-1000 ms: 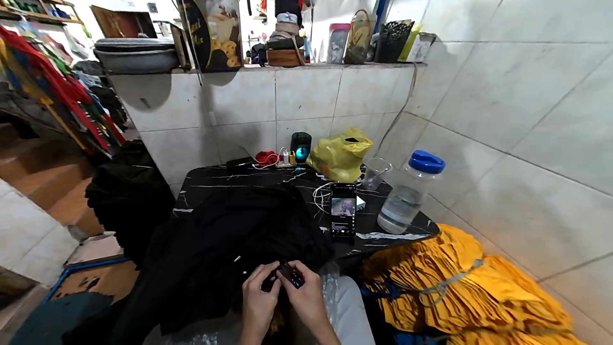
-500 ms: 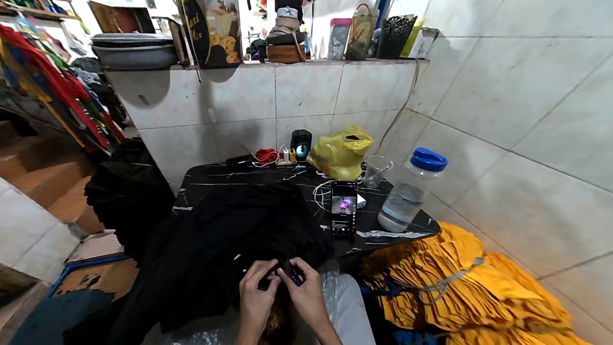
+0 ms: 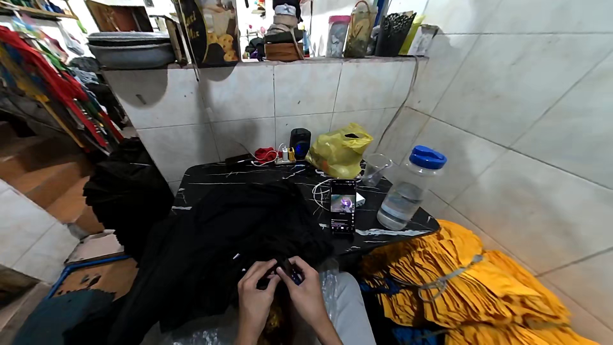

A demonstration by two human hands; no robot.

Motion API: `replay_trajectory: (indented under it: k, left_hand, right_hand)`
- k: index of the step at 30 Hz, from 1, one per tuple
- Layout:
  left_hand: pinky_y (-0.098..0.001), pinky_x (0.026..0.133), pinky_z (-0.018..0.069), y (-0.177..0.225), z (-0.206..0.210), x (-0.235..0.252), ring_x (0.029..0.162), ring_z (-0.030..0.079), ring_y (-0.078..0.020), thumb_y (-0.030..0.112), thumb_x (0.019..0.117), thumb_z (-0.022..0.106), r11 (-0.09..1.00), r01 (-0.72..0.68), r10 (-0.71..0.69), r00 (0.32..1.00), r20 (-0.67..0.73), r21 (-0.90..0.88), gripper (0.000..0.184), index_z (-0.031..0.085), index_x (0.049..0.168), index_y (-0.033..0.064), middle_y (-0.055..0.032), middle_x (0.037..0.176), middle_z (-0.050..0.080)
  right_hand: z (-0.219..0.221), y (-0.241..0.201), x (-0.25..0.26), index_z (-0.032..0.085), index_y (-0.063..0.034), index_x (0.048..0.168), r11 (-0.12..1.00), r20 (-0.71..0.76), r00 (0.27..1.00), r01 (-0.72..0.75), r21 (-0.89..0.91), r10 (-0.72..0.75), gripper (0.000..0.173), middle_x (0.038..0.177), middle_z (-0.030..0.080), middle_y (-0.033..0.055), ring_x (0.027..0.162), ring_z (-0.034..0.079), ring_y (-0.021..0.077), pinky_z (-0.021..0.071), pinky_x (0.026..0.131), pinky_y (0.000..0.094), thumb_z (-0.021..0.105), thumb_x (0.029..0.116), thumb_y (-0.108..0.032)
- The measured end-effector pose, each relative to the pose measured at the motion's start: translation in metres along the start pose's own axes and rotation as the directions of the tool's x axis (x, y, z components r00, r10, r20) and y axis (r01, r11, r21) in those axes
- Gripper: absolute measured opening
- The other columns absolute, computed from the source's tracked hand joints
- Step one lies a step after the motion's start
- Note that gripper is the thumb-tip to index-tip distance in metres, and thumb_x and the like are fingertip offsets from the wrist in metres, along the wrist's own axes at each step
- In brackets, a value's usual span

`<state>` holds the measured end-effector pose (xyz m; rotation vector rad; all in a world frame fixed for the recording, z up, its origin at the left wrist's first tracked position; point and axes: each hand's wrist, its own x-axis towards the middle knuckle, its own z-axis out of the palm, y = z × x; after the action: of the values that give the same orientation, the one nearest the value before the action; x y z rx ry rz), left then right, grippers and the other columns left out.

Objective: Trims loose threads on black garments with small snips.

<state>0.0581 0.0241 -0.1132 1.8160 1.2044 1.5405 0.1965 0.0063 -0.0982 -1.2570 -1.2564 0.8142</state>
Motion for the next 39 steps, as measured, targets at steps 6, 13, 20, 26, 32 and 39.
replay_trajectory:
  k: [6,13,20,26,32,39]
  left_hand:
    - [-0.02,0.084,0.0607,0.0004,0.0007,0.0009,0.091,0.072,-0.0057,0.008,0.0811,0.079,0.997,-0.07,0.071,0.997,-0.043,0.033,0.015,0.081,0.096,0.0079,-0.0008,0.095,0.076]
    - [-0.0153,0.073,0.0582,0.0023,0.0026,-0.0005,0.079,0.067,-0.0017,0.01,0.0808,0.079,0.996,-0.059,0.063,0.996,-0.067,0.065,0.014,0.082,0.094,0.0102,0.0024,0.086,0.071]
    - [-0.017,0.079,0.0589,-0.0008,0.0,0.0016,0.087,0.069,-0.0035,0.014,0.0848,0.079,0.994,-0.086,0.088,0.996,-0.033,0.061,0.01,0.082,0.094,0.0111,0.0014,0.093,0.072]
    - [-0.0222,0.088,0.0605,-0.0013,-0.0026,0.0023,0.099,0.071,-0.0065,0.019,0.0808,0.083,0.994,-0.072,0.071,0.997,0.01,0.079,0.018,0.08,0.097,0.0108,0.0008,0.104,0.075]
    - [-0.0212,0.088,0.0598,-0.0031,-0.0049,0.0024,0.097,0.071,-0.0053,0.018,0.0819,0.083,0.995,-0.077,0.075,0.996,0.043,0.071,0.017,0.081,0.097,0.0115,0.0015,0.101,0.076]
    - [-0.0167,0.077,0.0587,-0.0027,-0.0039,0.0023,0.083,0.069,-0.0011,0.017,0.0883,0.075,0.99,-0.069,0.071,0.997,-0.012,0.12,0.008,0.081,0.092,0.0129,0.0048,0.089,0.073]
  right_hand:
    - [-0.0004,-0.0015,-0.0006,0.073,-0.0079,0.1,1.0,-0.008,1.0,-0.009,-0.002,0.009,0.02,0.087,0.072,0.0002,0.079,0.069,0.0074,0.0591,0.073,0.0248,0.077,0.0924,-0.026]
    - [-0.0009,-0.0001,-0.0003,0.073,-0.0075,0.099,1.0,-0.009,1.0,0.0,0.003,0.0,0.019,0.086,0.072,0.0004,0.078,0.069,0.0076,0.0588,0.072,0.0246,0.076,0.0932,-0.025]
    - [-0.001,-0.0003,0.0001,0.073,-0.0077,0.099,1.0,-0.013,1.0,-0.007,-0.006,0.007,0.017,0.086,0.072,0.0006,0.078,0.068,0.0071,0.0579,0.072,0.0237,0.074,0.0951,-0.025]
    - [-0.0015,0.0017,0.0003,0.073,-0.0077,0.098,1.0,-0.007,1.0,-0.003,-0.014,0.003,0.017,0.084,0.071,0.0004,0.077,0.067,0.0074,0.0576,0.073,0.025,0.072,0.0964,-0.025]
    - [-0.0015,0.0017,0.0001,0.073,-0.0076,0.097,1.0,-0.004,1.0,-0.015,-0.014,0.015,0.017,0.084,0.07,0.0005,0.076,0.067,0.0073,0.0568,0.072,0.0242,0.072,0.096,-0.024]
    - [-0.0008,0.0025,0.0,0.073,-0.0079,0.098,1.0,-0.003,1.0,-0.019,-0.025,0.019,0.018,0.084,0.071,0.0006,0.076,0.067,0.0069,0.0565,0.072,0.0237,0.072,0.0964,-0.026]
